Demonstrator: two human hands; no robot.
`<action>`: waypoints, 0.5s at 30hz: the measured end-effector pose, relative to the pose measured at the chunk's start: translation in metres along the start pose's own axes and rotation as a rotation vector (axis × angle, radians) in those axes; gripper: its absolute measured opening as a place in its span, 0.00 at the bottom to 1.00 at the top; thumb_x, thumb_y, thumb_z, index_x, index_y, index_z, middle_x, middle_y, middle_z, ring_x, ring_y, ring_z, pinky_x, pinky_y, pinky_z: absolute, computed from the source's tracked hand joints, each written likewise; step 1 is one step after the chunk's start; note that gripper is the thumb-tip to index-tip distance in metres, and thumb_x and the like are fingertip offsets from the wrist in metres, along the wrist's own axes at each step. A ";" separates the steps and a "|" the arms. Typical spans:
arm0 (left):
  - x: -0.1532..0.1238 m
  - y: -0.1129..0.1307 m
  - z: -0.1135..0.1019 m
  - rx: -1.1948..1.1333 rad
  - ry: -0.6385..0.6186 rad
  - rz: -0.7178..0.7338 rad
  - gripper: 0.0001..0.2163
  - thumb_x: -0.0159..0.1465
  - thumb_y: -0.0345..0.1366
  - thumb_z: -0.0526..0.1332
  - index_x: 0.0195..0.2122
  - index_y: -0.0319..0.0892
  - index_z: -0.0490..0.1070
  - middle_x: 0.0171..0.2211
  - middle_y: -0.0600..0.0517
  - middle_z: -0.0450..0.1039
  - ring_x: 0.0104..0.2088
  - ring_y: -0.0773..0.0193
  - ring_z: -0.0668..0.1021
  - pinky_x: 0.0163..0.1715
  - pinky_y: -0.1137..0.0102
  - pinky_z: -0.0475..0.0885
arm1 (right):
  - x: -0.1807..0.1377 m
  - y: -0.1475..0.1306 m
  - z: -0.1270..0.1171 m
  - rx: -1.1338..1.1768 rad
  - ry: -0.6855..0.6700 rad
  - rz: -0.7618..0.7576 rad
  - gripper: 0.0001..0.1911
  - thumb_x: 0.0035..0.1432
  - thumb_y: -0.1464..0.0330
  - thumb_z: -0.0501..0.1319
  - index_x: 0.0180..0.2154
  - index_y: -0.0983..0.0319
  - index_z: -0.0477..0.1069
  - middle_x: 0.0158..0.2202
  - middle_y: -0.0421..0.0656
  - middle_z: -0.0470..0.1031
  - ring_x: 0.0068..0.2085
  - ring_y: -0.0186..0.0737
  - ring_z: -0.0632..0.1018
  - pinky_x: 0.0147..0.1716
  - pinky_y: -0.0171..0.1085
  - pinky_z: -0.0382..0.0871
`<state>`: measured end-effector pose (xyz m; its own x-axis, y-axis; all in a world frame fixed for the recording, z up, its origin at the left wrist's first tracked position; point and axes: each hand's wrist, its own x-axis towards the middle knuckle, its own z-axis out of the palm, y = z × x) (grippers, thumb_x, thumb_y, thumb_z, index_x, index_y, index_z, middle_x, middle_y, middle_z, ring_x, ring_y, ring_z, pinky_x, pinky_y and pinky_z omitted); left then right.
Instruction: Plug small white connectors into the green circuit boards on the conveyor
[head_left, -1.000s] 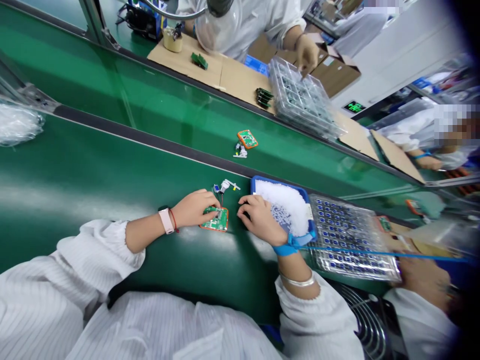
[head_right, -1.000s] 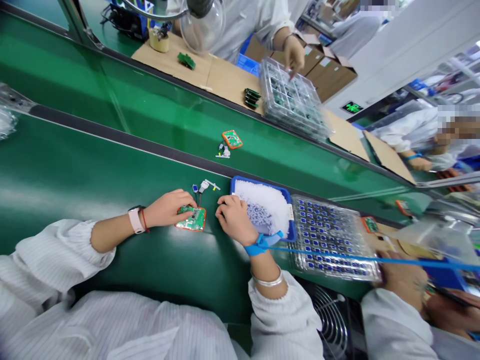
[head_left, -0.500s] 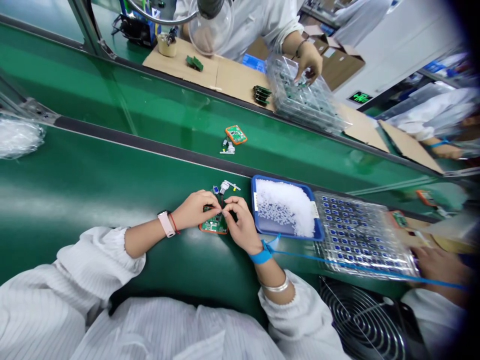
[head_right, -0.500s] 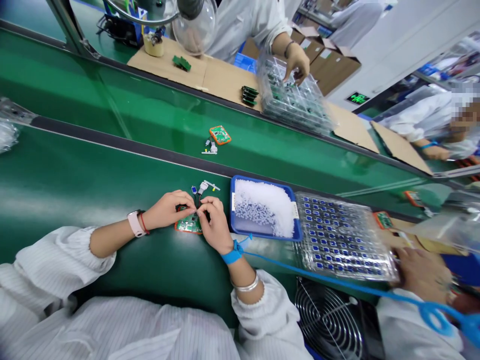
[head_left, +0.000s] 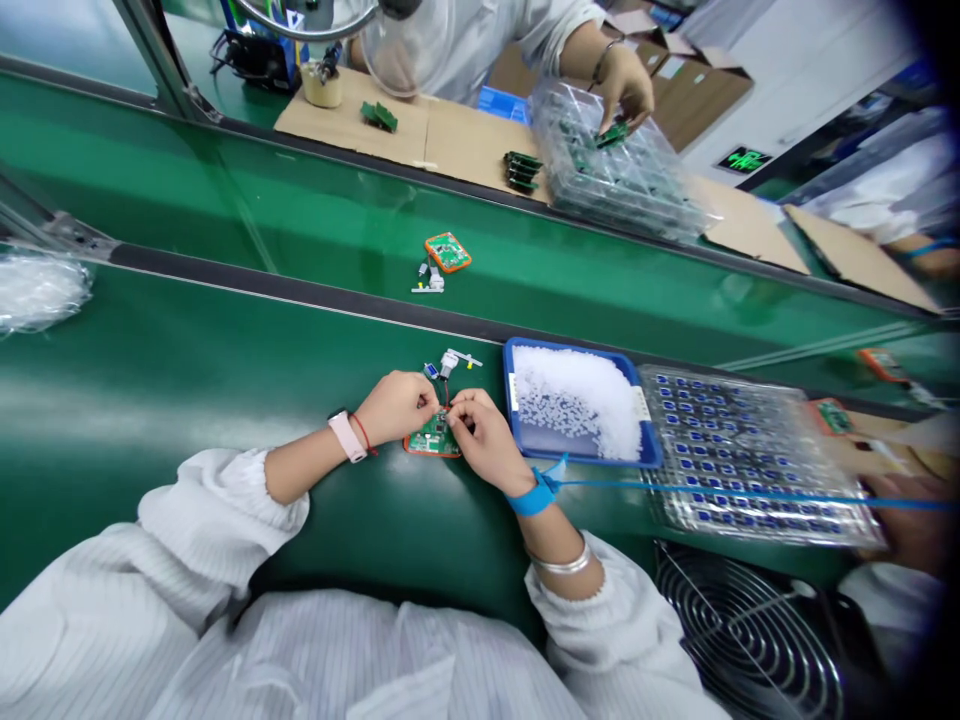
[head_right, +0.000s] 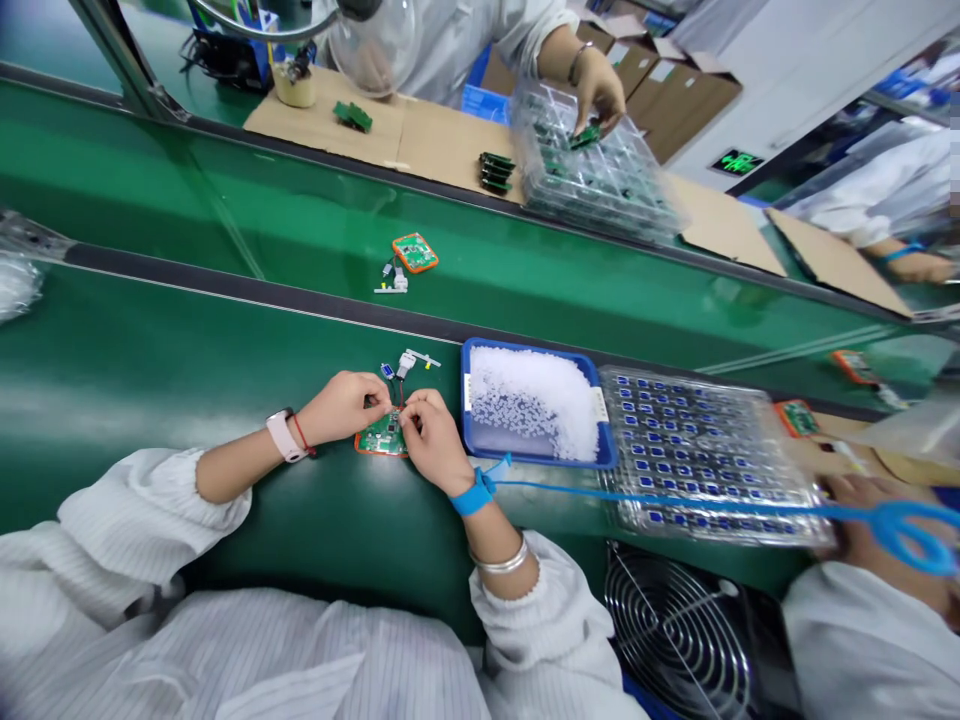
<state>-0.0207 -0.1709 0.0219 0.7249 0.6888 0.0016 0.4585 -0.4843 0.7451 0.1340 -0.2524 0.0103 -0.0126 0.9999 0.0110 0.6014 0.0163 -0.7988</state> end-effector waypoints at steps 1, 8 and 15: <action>0.001 -0.001 -0.001 0.002 -0.003 -0.001 0.07 0.55 0.27 0.58 0.22 0.39 0.72 0.28 0.52 0.76 0.30 0.65 0.76 0.34 0.71 0.68 | 0.000 0.000 0.000 0.001 0.008 0.000 0.07 0.56 0.71 0.52 0.26 0.62 0.63 0.37 0.46 0.65 0.36 0.37 0.69 0.32 0.37 0.66; -0.024 -0.003 -0.001 0.139 0.019 0.188 0.18 0.58 0.44 0.63 0.45 0.40 0.70 0.44 0.46 0.73 0.46 0.55 0.73 0.45 0.63 0.66 | -0.003 0.002 0.002 0.078 0.109 -0.069 0.07 0.58 0.70 0.53 0.28 0.61 0.66 0.36 0.45 0.66 0.37 0.36 0.70 0.34 0.36 0.67; -0.031 -0.003 -0.010 0.177 -0.070 0.199 0.30 0.54 0.45 0.66 0.56 0.44 0.60 0.47 0.44 0.72 0.46 0.53 0.74 0.46 0.59 0.66 | -0.009 -0.005 -0.012 0.086 0.433 -0.160 0.07 0.60 0.66 0.53 0.31 0.60 0.66 0.37 0.46 0.67 0.42 0.41 0.71 0.44 0.44 0.67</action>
<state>-0.0500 -0.1856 0.0266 0.8405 0.5349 0.0857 0.3819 -0.6973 0.6066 0.1404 -0.2617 0.0213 0.2458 0.8947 0.3729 0.5501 0.1879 -0.8136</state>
